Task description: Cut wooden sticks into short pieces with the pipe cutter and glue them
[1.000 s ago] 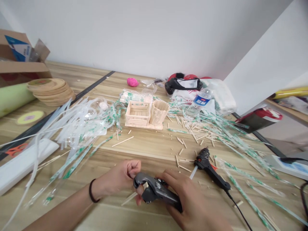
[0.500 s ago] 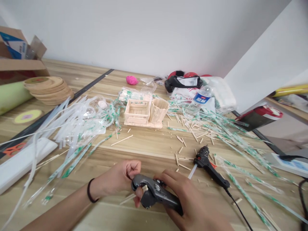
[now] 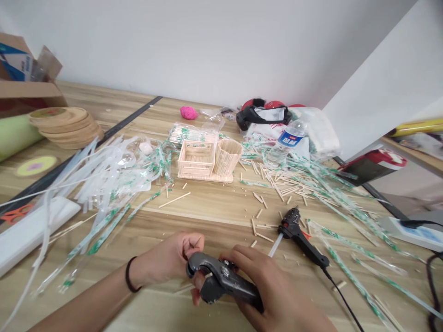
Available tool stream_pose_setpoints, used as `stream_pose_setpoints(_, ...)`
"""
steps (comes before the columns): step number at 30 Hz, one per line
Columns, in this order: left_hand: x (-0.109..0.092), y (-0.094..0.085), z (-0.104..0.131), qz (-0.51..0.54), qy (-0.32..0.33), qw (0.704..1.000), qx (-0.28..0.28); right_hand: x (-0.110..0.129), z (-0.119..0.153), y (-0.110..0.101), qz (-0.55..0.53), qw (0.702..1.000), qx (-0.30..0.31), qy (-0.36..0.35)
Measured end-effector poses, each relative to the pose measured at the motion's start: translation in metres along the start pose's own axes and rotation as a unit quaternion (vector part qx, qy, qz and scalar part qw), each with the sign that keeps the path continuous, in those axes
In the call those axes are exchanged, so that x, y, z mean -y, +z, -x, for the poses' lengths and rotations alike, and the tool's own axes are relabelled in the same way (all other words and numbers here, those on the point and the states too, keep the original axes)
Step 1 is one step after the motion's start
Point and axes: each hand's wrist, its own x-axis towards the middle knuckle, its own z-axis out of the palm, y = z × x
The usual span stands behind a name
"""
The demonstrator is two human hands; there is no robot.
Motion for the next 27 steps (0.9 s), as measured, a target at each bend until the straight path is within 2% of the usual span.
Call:
stream_pose_setpoints(19,0.0001,0.0,-0.0006,-0.001,0.008,1.0,-0.006,0.0008,-0.0006,0.0016,0.008,1.0,0.0,-0.003)
stream_pose_setpoints(27,-0.0044,0.0042,-0.0001,0.019,0.001,0.998,-0.054,-0.0018,-0.0002,0.0051,0.029,0.999,-0.02,0.011)
